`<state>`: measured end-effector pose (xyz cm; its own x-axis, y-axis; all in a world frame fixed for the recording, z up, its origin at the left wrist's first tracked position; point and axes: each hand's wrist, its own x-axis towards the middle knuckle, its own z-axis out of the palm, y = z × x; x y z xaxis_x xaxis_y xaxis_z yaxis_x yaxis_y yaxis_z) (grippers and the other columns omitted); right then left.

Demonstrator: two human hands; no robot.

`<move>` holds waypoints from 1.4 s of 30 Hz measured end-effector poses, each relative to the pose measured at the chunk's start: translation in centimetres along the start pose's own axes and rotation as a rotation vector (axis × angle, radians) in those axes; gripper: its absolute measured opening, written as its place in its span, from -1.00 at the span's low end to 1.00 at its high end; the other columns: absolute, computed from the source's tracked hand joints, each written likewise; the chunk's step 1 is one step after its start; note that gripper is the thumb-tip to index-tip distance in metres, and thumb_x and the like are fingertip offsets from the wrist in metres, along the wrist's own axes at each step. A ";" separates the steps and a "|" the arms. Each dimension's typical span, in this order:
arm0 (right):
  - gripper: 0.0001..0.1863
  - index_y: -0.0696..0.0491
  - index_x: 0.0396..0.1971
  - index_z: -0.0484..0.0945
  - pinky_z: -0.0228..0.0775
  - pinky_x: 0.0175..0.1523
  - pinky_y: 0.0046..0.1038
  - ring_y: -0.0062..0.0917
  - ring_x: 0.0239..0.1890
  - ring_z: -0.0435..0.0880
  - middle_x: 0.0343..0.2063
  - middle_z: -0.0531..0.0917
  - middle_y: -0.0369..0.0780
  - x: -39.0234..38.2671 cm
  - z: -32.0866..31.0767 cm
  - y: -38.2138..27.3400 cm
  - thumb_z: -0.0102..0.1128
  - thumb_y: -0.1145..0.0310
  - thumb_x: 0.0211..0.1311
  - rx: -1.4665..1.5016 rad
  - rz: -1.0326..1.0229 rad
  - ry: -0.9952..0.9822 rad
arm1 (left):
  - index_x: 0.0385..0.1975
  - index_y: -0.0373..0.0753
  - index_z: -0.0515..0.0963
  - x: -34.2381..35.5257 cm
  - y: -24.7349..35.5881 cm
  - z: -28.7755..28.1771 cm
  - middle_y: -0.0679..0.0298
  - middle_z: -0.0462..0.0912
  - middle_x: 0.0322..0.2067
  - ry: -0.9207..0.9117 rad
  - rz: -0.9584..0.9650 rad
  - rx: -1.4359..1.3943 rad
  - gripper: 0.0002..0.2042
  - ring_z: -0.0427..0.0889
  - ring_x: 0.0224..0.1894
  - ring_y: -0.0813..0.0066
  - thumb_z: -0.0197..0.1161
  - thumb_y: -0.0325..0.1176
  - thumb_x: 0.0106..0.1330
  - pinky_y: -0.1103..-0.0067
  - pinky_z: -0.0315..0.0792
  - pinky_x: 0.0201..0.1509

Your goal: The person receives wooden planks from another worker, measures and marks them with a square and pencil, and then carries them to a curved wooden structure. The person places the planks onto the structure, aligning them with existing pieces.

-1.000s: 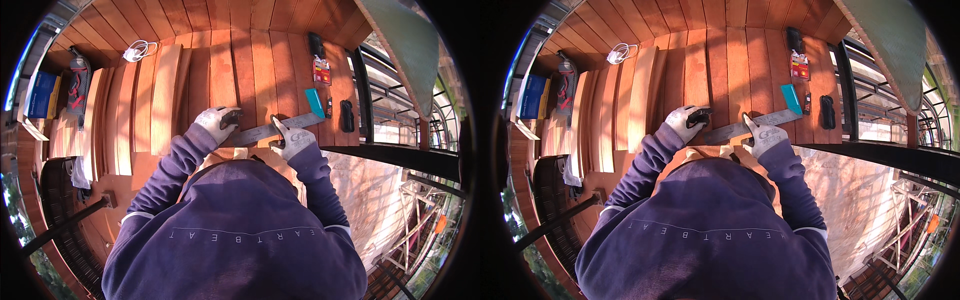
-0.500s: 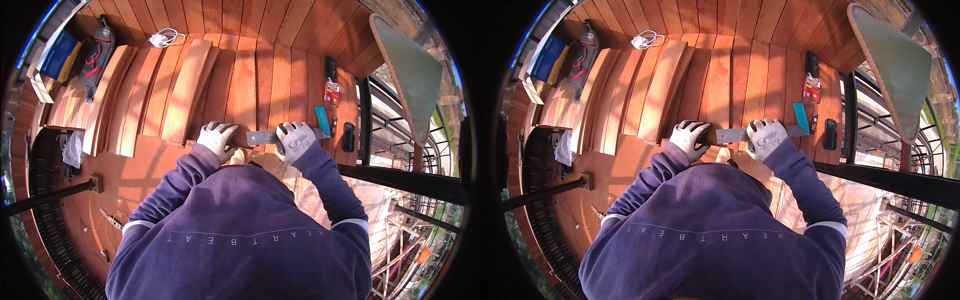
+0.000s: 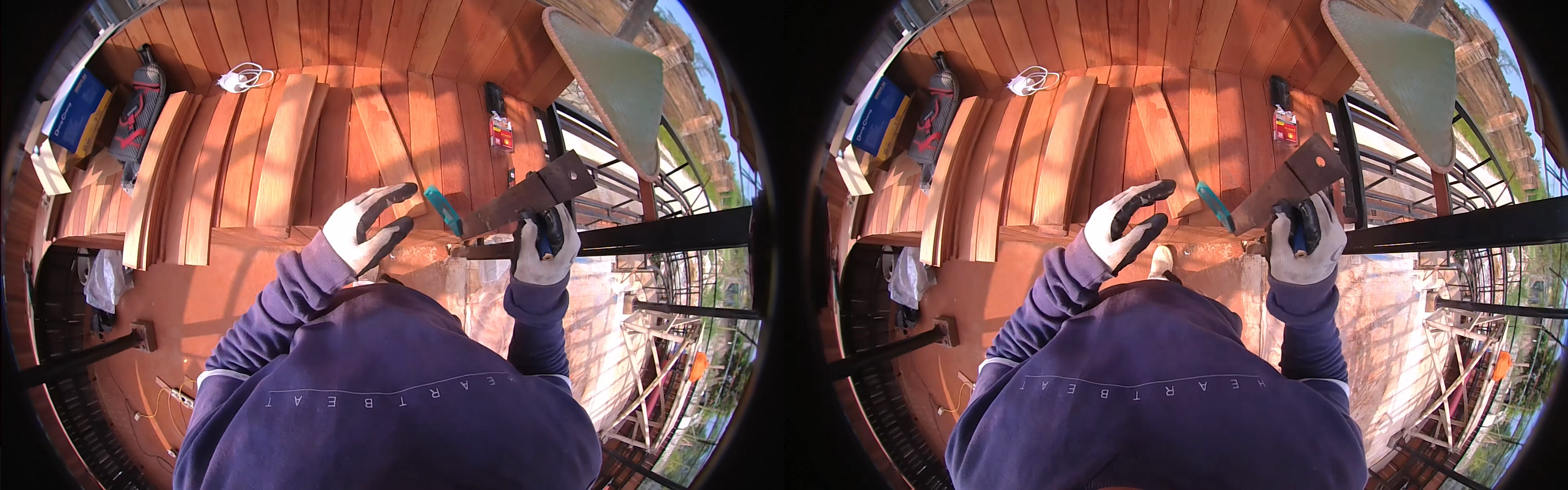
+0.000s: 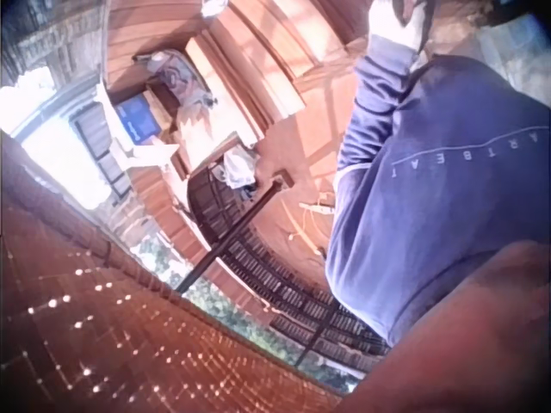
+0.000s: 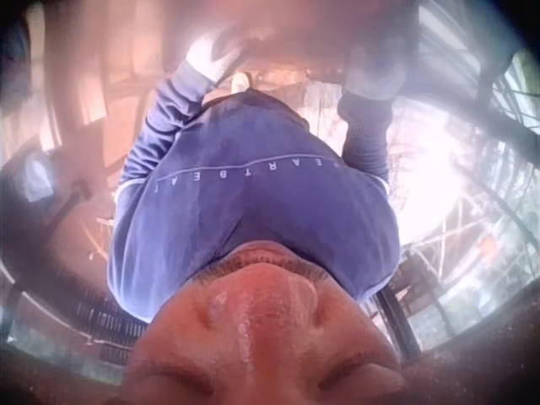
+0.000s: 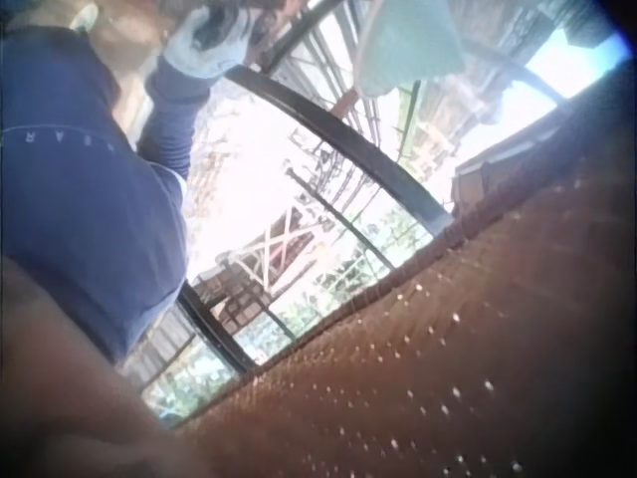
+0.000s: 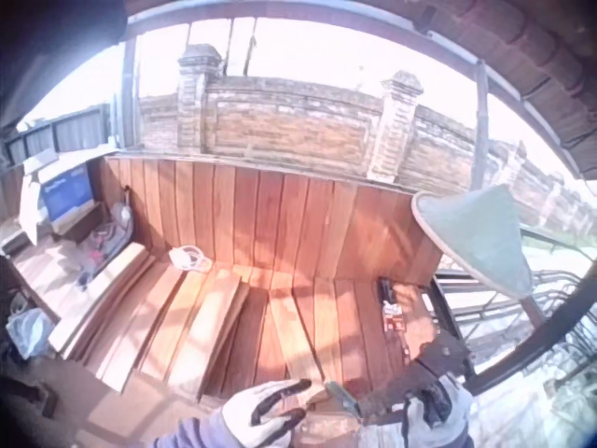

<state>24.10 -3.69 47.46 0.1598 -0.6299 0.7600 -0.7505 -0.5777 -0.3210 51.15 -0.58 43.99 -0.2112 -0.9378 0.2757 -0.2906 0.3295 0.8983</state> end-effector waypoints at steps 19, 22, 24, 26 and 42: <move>-0.75 0.20 -0.09 0.51 0.49 -0.17 -0.60 -0.62 -0.37 0.64 -0.27 0.66 -0.20 -7.6 6.9 4.9 -0.10 0.52 0.32 1.055 0.977 -0.535 | -0.19 -0.25 0.42 -1.3 -6.2 4.7 0.17 0.62 -0.53 -0.085 -0.684 0.103 -0.80 0.61 -0.64 0.43 0.17 -0.39 0.22 0.54 0.50 -0.49; -0.74 0.20 -0.08 0.52 0.49 -0.19 -0.60 -0.62 -0.38 0.64 -0.27 0.67 -0.21 -7.1 8.1 6.6 -0.10 0.44 0.36 1.033 0.942 -0.522 | -0.17 -0.23 0.39 -0.6 -7.7 5.3 0.03 0.64 -0.36 -0.094 -0.583 0.323 -0.70 0.61 -0.27 -0.01 0.24 -0.31 0.13 0.31 0.49 -0.20; -0.73 0.21 -0.09 0.52 0.51 -0.21 -0.57 -0.59 -0.38 0.64 -0.29 0.66 -0.20 -7.0 8.8 7.7 -0.09 0.38 0.39 1.037 0.932 -0.550 | -0.17 -0.24 0.39 -0.2 -7.9 5.8 0.04 0.64 -0.35 -0.095 -0.568 0.386 -0.69 0.62 -0.27 0.02 0.25 -0.29 0.12 0.32 0.49 -0.20; -0.72 0.21 -0.08 0.51 0.51 -0.21 -0.55 -0.57 -0.37 0.65 -0.31 0.66 -0.19 -6.5 9.6 7.9 -0.08 0.37 0.39 1.133 0.957 -0.563 | -0.14 -0.25 0.36 0.2 -7.9 6.2 0.03 0.64 -0.33 -0.119 -0.601 0.423 -0.64 0.62 -0.24 0.03 0.26 -0.27 0.11 0.33 0.49 -0.17; -0.79 0.20 -0.16 0.52 0.53 -0.28 -0.56 -0.58 -0.41 0.66 -0.40 0.66 -0.18 -5.1 12.1 9.9 -0.01 0.39 0.37 1.200 1.124 -0.837 | 0.00 -0.28 0.28 0.5 -8.2 8.2 -0.11 0.60 -0.39 -0.072 -0.643 0.474 -0.50 0.61 -0.31 -0.07 0.26 -0.29 0.08 0.26 0.49 -0.23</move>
<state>23.65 -12.44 33.56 0.4872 -0.7783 -0.3960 0.0298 0.4680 -0.8832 45.82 -2.83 33.91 0.0776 -0.9556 -0.2842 -0.7382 -0.2467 0.6279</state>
